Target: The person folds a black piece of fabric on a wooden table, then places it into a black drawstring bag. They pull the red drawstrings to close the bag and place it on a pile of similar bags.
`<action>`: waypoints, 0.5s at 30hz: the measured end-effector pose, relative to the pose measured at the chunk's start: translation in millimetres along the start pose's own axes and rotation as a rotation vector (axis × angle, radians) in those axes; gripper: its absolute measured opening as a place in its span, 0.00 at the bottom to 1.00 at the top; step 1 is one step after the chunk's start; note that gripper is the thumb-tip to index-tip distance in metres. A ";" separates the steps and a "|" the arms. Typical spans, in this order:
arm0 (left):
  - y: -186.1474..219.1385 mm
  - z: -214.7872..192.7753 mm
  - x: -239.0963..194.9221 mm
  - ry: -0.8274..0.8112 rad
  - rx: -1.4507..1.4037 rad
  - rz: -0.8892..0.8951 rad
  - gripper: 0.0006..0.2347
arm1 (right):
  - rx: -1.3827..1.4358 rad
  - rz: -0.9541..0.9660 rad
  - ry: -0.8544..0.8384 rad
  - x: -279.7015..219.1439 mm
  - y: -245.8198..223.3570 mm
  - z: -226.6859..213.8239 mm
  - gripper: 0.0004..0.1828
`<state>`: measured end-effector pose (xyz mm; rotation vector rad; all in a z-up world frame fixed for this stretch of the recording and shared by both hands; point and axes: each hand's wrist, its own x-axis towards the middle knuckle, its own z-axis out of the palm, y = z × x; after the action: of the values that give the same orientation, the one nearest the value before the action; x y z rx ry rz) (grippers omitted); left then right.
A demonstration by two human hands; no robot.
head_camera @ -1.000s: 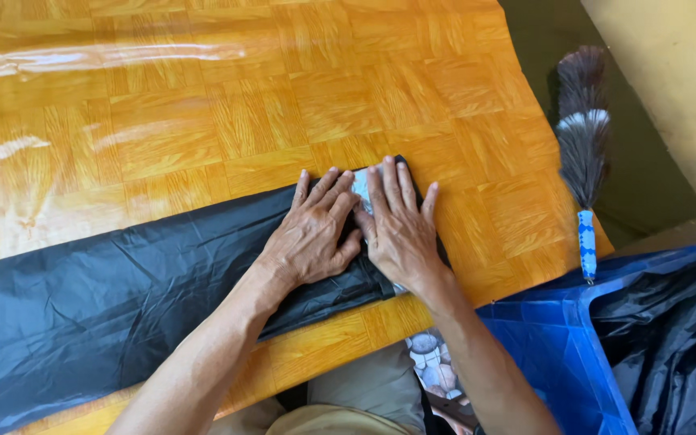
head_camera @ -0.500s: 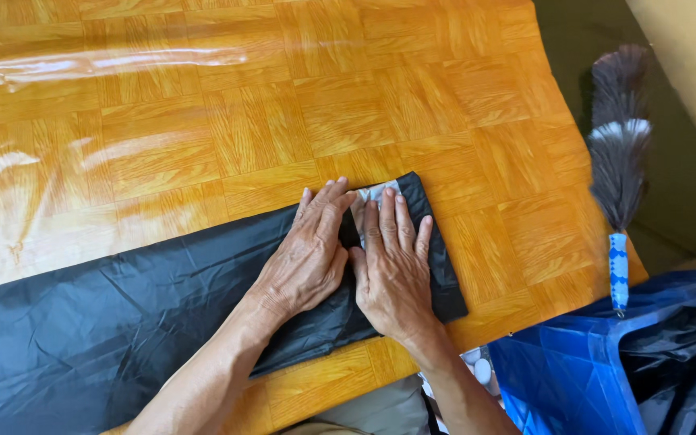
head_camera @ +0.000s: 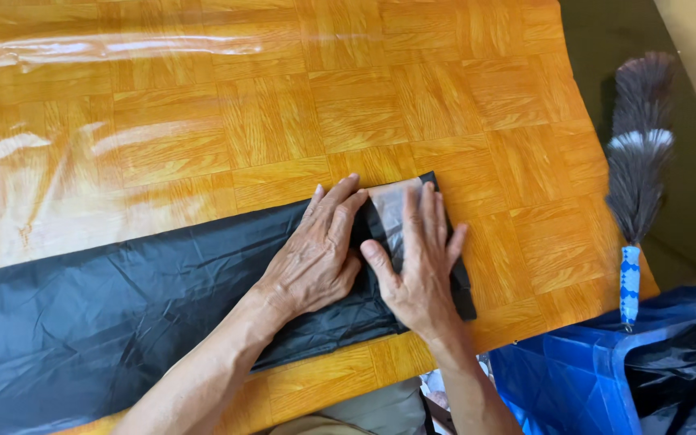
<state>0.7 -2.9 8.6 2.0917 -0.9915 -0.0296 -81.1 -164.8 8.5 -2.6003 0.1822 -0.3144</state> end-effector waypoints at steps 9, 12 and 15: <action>21.8 8.4 -16.7 -0.042 0.752 -0.139 0.43 | 0.252 0.250 -0.330 11.8 7.8 -76.4 0.40; 18.9 25.9 -21.4 -0.132 0.626 -0.278 0.38 | 0.465 0.240 -0.347 13.2 33.0 -90.9 0.39; 24.5 22.9 -23.0 -0.178 0.574 -0.257 0.33 | 0.618 0.234 -0.229 14.7 40.5 -79.3 0.36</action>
<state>-38.6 -11.9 2.8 2.7762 -0.8970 -0.0695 -90.0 -239.9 57.6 -1.9593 0.2580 0.0184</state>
